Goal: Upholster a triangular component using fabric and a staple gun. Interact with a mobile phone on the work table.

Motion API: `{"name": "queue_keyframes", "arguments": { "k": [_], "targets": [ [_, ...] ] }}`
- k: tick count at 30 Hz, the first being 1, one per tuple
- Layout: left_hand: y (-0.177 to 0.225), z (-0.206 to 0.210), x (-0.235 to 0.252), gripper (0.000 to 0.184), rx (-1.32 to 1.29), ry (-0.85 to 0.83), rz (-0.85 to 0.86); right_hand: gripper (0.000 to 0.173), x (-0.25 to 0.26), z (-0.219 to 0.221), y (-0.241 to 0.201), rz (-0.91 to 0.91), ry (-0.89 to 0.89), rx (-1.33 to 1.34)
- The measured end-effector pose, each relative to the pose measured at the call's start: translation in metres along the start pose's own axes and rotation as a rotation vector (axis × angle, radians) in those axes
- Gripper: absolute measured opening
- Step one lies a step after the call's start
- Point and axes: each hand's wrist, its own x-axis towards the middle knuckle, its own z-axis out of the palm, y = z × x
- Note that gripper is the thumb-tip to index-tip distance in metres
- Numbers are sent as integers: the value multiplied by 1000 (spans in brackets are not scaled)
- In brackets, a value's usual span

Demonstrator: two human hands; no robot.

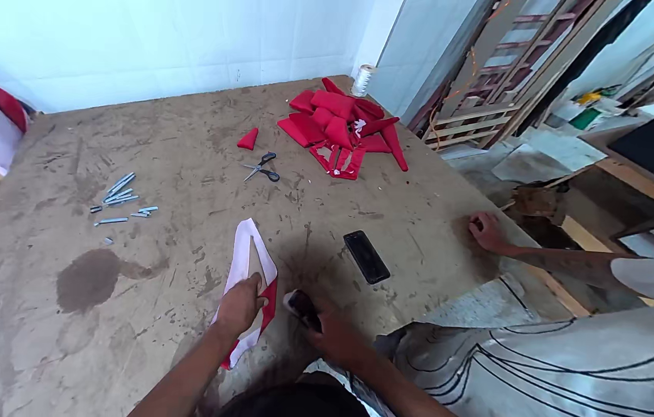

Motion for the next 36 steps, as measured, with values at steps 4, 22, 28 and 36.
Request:
{"name": "queue_keyframes", "arguments": {
  "k": [4, 22, 28, 36],
  "targets": [
    [18, -17, 6, 81, -82, 100, -269, 66, 2, -13, 23, 165, 169, -75],
    [-86, -22, -18, 65, 236, -78, 172, 42, 24, 58, -7, -16, 97, 151],
    [-80, -4, -13, 85, -23, 145, -28, 47, 74, 84, -26, 11, 173, -114],
    [-61, -5, -6, 82, 15, 132, -210, 94, 98, 69, -28, 13, 72, -95]
  ]
}}
